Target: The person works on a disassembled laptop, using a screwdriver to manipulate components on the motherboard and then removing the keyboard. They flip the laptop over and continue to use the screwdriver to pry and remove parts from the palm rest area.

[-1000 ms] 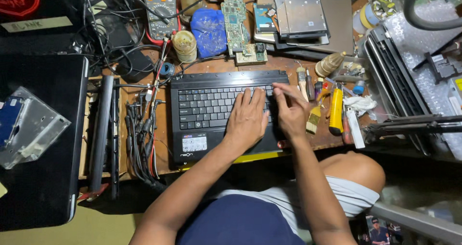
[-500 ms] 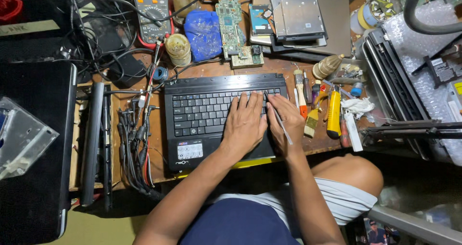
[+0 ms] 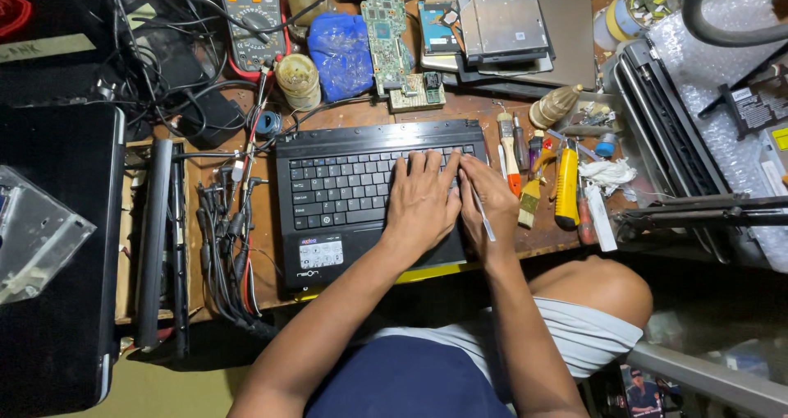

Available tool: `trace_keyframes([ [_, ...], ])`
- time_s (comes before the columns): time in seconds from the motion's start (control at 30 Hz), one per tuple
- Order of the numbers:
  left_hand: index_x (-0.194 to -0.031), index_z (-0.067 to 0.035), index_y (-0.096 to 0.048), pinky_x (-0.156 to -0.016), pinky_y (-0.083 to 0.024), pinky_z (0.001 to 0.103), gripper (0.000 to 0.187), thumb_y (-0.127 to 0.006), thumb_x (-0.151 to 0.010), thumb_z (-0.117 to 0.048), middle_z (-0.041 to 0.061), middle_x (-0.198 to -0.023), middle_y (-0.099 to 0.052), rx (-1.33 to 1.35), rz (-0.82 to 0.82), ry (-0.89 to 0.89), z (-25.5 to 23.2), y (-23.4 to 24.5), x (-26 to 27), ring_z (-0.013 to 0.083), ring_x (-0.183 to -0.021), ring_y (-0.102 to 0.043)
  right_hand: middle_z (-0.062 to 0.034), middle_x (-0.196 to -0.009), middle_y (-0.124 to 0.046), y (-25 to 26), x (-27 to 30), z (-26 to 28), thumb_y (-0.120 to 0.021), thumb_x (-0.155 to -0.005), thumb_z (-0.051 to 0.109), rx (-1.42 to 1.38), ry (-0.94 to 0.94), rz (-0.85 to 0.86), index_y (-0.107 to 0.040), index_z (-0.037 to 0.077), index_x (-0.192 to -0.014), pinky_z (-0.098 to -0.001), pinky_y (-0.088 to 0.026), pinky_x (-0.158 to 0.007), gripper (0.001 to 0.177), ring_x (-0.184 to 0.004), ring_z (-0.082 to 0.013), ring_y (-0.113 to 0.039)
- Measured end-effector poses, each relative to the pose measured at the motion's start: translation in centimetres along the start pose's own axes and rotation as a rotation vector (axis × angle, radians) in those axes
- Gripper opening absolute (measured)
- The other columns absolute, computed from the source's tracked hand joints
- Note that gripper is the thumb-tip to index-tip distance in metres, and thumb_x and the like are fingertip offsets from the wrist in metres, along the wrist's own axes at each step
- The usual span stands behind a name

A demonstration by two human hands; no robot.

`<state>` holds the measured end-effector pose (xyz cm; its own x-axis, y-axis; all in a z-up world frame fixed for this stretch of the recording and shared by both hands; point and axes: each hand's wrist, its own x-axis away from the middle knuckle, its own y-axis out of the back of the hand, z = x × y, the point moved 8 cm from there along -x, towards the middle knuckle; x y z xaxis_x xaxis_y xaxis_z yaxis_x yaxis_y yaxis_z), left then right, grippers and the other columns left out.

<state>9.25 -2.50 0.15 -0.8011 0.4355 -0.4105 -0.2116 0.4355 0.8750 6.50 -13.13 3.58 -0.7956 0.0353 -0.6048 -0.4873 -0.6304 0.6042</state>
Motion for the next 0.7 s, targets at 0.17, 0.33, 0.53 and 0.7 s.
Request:
trace_keyframes([
  [0.17, -0.155, -0.008, -0.057, -0.106, -0.039, 0.064, 0.066, -0.059, -0.095, -0.037, 0.021, -0.125, -0.059, -0.047, 0.014, 0.008, -0.4, -0.7, -0.5, 0.0472, -0.121, -0.054, -0.0161, -0.118, -0.082, 0.6, -0.1, -0.9, -0.072, -0.108, 0.006, -0.057, -0.097, 0.004, -0.083, 0.004, -0.121, -0.0439, -0.060, -0.099, 0.017, -0.115, -0.0368, -0.078],
  [0.33, -0.154, -0.007, -0.057, -0.106, -0.039, 0.066, 0.065, -0.058, -0.096, -0.035, 0.024, -0.125, -0.059, -0.063, 0.001, 0.001, -0.5, -0.6, -0.3, 0.0488, -0.121, -0.054, -0.0174, -0.119, -0.082, 0.5, -0.1, -1.4, -0.072, -0.108, 0.005, -0.006, -0.075, -0.012, -0.082, 0.002, -0.121, -0.0445, -0.060, -0.098, 0.017, -0.115, -0.0380, -0.077],
  [0.53, -0.155, -0.007, -0.057, -0.107, -0.038, 0.066, 0.064, -0.056, -0.097, -0.035, 0.023, -0.125, -0.058, -0.067, -0.006, 0.006, -0.6, -0.3, -0.2, 0.0487, -0.123, -0.053, -0.0187, -0.116, -0.082, 1.1, -1.3, -0.9, -0.071, -0.106, 0.000, -0.002, -0.052, 0.085, -0.082, 0.001, -0.117, -0.0448, -0.062, -0.095, 0.016, -0.112, -0.0392, -0.078],
  [0.7, -0.155, -0.007, -0.056, -0.107, -0.038, 0.065, 0.063, -0.054, -0.098, -0.035, 0.023, -0.125, -0.058, -0.078, -0.003, 0.009, -0.6, -0.4, -0.1, 0.0484, -0.124, -0.054, -0.0145, -0.120, -0.083, 1.6, -1.9, -1.2, -0.072, -0.107, 0.003, 0.028, -0.020, 0.139, -0.083, 0.006, -0.119, -0.0418, -0.062, -0.097, 0.017, -0.114, -0.0346, -0.078],
])
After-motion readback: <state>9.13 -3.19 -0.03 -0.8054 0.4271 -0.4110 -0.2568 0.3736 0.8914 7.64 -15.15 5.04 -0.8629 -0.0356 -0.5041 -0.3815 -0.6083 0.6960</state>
